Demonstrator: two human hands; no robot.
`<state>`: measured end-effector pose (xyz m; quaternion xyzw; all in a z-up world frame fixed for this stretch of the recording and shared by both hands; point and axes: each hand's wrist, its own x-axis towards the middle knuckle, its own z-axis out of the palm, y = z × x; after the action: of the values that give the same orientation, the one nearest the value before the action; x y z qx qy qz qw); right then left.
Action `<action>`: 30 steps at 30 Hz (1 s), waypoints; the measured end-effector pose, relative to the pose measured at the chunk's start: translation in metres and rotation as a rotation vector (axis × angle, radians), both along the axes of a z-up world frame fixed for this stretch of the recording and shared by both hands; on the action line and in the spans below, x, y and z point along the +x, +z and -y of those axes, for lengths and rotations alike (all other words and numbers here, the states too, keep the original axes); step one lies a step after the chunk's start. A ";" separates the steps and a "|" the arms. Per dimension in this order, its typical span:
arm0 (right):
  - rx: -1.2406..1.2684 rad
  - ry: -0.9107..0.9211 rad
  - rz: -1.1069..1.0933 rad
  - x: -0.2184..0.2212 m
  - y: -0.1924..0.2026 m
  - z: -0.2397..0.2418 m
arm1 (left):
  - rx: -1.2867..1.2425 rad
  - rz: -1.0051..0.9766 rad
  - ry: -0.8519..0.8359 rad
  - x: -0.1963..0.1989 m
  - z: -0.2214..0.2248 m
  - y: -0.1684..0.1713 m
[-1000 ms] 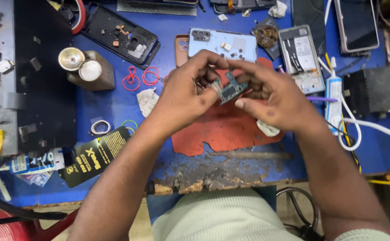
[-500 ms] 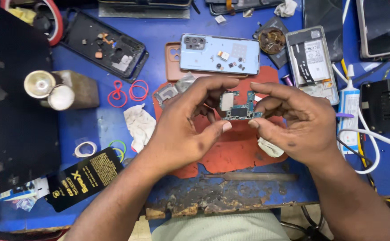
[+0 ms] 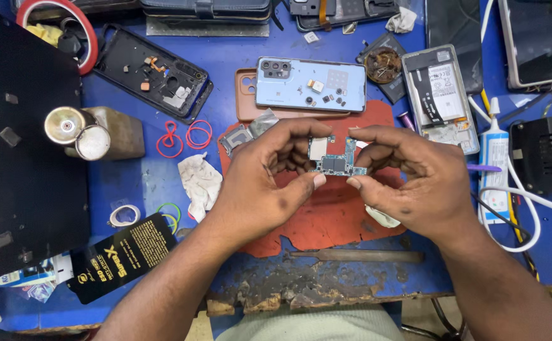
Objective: The person cleans a mobile phone logic board using a brush and a cloth, then places the component back into the device chassis.
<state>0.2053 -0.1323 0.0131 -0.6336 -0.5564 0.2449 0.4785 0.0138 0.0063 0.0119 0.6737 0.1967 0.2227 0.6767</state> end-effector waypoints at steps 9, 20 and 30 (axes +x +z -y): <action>-0.019 -0.004 -0.004 -0.001 0.001 0.001 | 0.006 -0.011 0.000 0.000 0.001 0.000; -0.042 -0.010 0.023 -0.001 0.002 0.001 | -0.020 -0.011 0.000 0.001 0.001 -0.001; -0.029 0.019 0.006 0.000 0.001 -0.001 | -0.009 -0.018 0.001 0.001 0.001 0.002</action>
<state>0.2052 -0.1315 0.0139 -0.6359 -0.5600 0.2556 0.4655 0.0149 0.0052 0.0138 0.6725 0.2044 0.2160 0.6777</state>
